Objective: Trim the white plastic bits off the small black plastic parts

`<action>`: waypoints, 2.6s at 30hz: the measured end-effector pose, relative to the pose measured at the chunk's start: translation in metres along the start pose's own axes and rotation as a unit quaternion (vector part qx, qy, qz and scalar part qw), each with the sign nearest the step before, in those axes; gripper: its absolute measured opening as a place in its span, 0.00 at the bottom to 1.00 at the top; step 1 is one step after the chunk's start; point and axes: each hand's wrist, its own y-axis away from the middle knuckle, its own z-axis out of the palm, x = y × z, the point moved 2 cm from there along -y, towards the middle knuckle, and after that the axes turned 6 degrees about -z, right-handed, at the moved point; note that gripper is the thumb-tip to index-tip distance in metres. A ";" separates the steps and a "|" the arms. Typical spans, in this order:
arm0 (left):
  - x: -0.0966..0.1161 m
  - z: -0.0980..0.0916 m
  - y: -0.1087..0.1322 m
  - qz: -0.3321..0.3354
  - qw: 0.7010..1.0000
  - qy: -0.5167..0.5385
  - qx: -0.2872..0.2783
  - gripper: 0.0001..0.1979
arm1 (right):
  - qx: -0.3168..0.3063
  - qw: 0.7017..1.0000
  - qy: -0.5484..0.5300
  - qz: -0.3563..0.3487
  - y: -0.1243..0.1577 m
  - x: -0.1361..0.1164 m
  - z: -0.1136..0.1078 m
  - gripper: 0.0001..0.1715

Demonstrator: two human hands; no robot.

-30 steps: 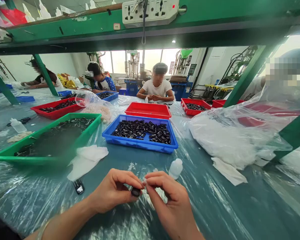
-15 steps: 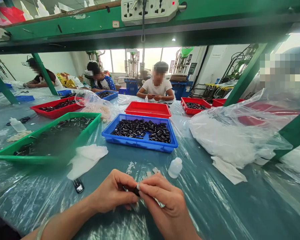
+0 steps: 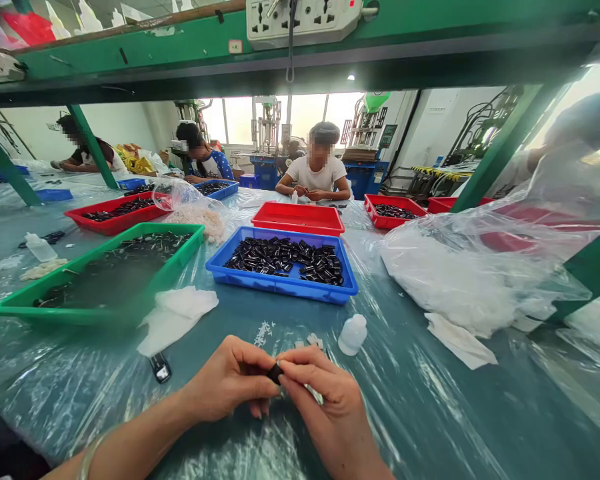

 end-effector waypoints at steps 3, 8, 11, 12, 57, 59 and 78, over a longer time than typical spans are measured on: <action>-0.001 0.000 -0.001 -0.008 1.000 -0.001 0.005 0.19 | -0.001 1.000 -0.021 0.021 -0.001 0.001 0.001 0.23; 0.007 -0.002 -0.003 -0.006 1.000 0.004 0.023 0.19 | -0.007 0.999 -0.014 0.034 -0.002 0.012 0.003 0.27; 0.014 -0.013 -0.007 0.024 0.995 0.005 0.101 0.20 | 0.016 0.998 0.026 0.061 -0.003 0.021 0.005 0.30; 0.015 -0.018 -0.009 0.022 0.990 -0.008 0.141 0.20 | 0.021 0.997 0.040 0.063 -0.004 0.023 0.005 0.28; 0.006 -0.005 -0.002 -0.044 0.999 0.006 -0.024 0.22 | 0.036 0.994 -0.024 0.104 -0.008 0.016 -0.005 0.28; 0.005 -0.003 -0.001 -0.045 0.998 -0.013 -0.032 0.22 | 0.025 0.993 -0.045 0.107 -0.008 0.012 -0.003 0.28; 0.001 -0.001 -0.003 -0.029 0.998 -0.049 -0.036 0.22 | -0.025 0.956 -0.192 0.222 -0.009 0.009 -0.004 0.39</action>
